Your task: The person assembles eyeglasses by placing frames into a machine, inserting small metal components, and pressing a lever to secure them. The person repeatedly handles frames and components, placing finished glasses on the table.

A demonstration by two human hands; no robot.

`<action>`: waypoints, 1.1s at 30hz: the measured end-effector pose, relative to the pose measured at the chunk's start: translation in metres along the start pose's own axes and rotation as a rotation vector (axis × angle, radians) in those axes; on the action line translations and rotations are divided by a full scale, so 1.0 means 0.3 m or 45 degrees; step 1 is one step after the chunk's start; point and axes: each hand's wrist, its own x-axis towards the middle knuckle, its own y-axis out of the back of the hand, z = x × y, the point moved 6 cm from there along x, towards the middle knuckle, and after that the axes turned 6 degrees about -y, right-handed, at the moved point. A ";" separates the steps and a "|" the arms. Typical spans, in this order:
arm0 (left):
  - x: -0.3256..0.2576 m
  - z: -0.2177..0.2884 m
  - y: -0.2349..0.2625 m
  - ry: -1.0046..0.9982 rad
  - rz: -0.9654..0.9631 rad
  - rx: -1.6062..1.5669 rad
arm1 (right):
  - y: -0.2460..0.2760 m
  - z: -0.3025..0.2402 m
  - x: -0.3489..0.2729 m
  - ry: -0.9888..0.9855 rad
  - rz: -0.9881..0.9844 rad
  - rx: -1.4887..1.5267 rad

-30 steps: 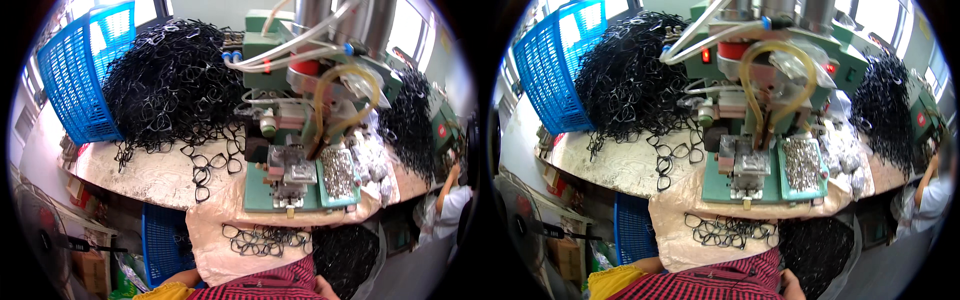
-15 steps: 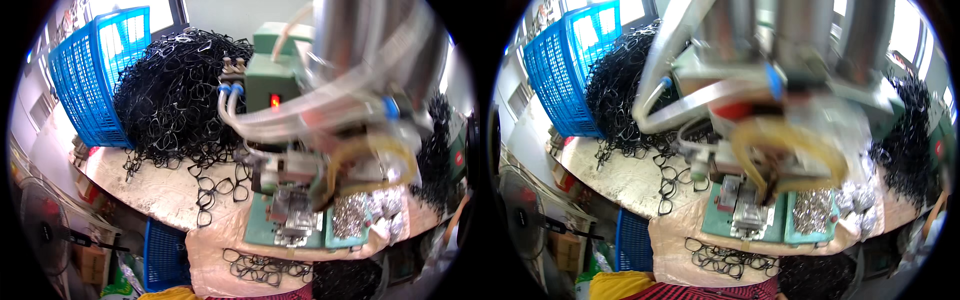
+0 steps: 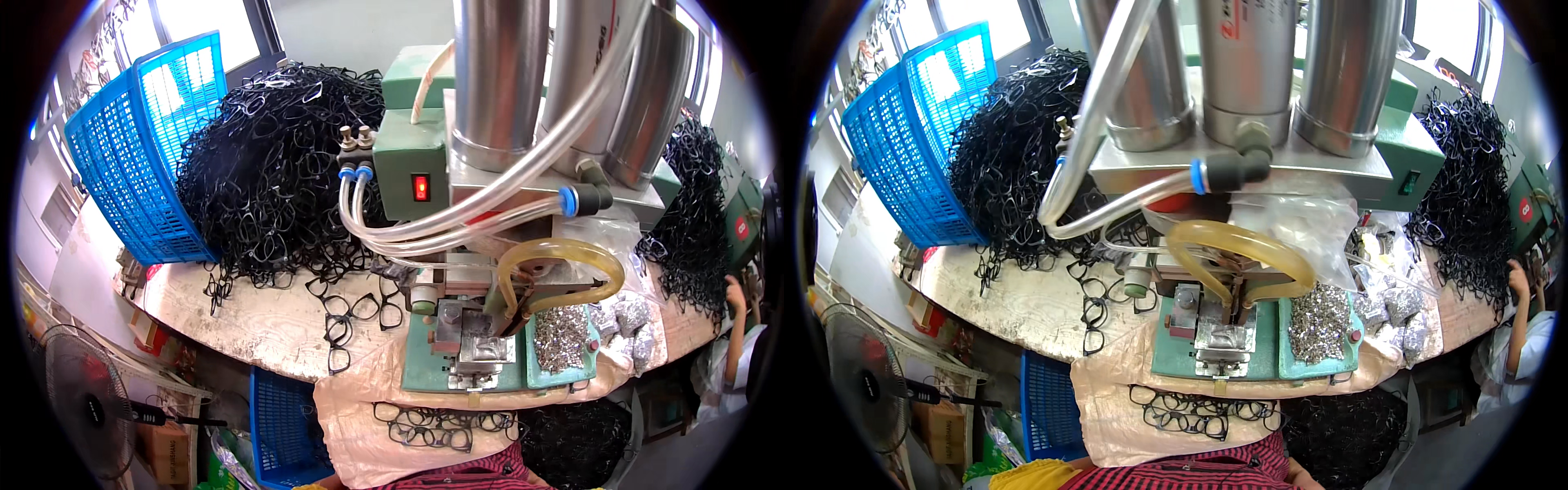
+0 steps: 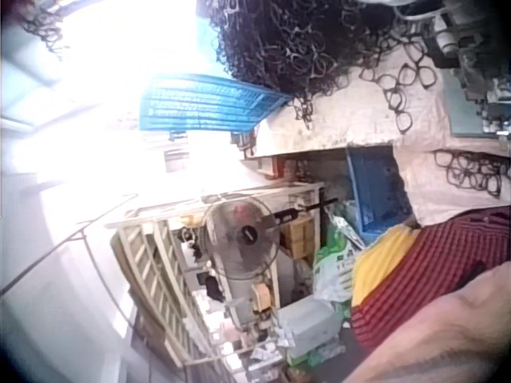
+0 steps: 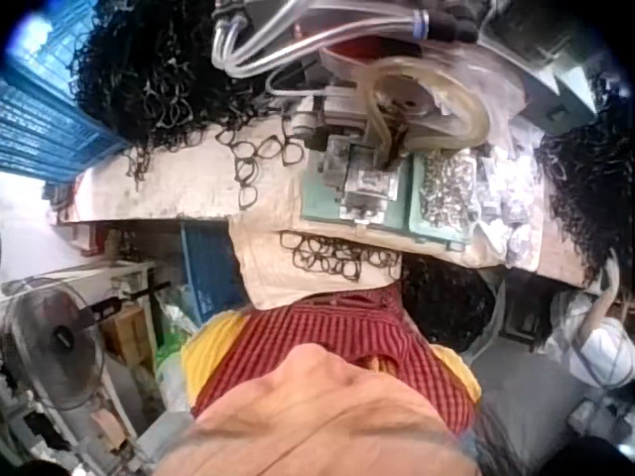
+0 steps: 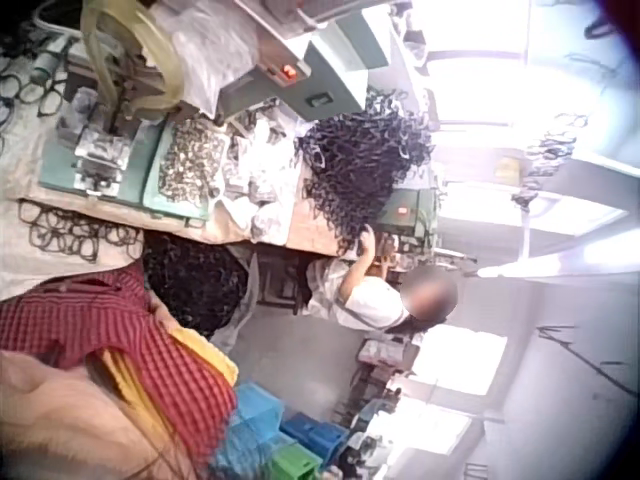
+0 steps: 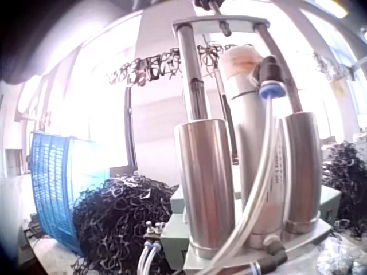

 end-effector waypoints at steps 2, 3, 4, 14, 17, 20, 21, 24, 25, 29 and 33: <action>-0.023 -0.036 -0.018 0.018 -0.003 -0.014 | 0.017 0.015 -0.009 -0.045 -0.026 -0.038; -0.022 -0.057 -0.027 0.011 -0.001 -0.021 | 0.041 0.028 0.000 -0.072 -0.049 -0.051; -0.020 -0.070 -0.044 0.002 -0.006 -0.026 | 0.081 0.040 -0.005 -0.105 -0.076 -0.081; -0.497 -1.038 0.371 0.268 0.617 0.856 | -0.448 -0.373 -1.166 1.619 1.168 -1.130; -0.784 -0.293 0.923 -0.384 1.362 -1.490 | -0.652 -0.417 -1.552 2.374 1.226 -0.482; -0.936 0.235 1.076 -0.869 1.614 -1.214 | -0.834 -0.505 -1.714 2.797 1.516 -0.705; -0.915 0.398 1.073 -1.084 1.555 -1.203 | -0.876 -0.536 -1.711 2.745 1.571 -0.846; -0.908 0.875 1.034 -1.617 1.482 -0.344 | -0.951 -0.623 -1.655 2.778 1.679 -1.002; -0.898 0.979 1.025 -1.798 1.454 -0.198 | -0.966 -0.650 -1.650 2.744 1.653 -0.978; -0.836 1.113 1.029 -1.932 1.397 0.046 | -1.034 -0.669 -1.687 2.854 1.518 -0.898; -0.837 1.110 1.075 -2.018 1.215 0.050 | -1.050 -0.701 -1.740 2.865 1.331 -0.788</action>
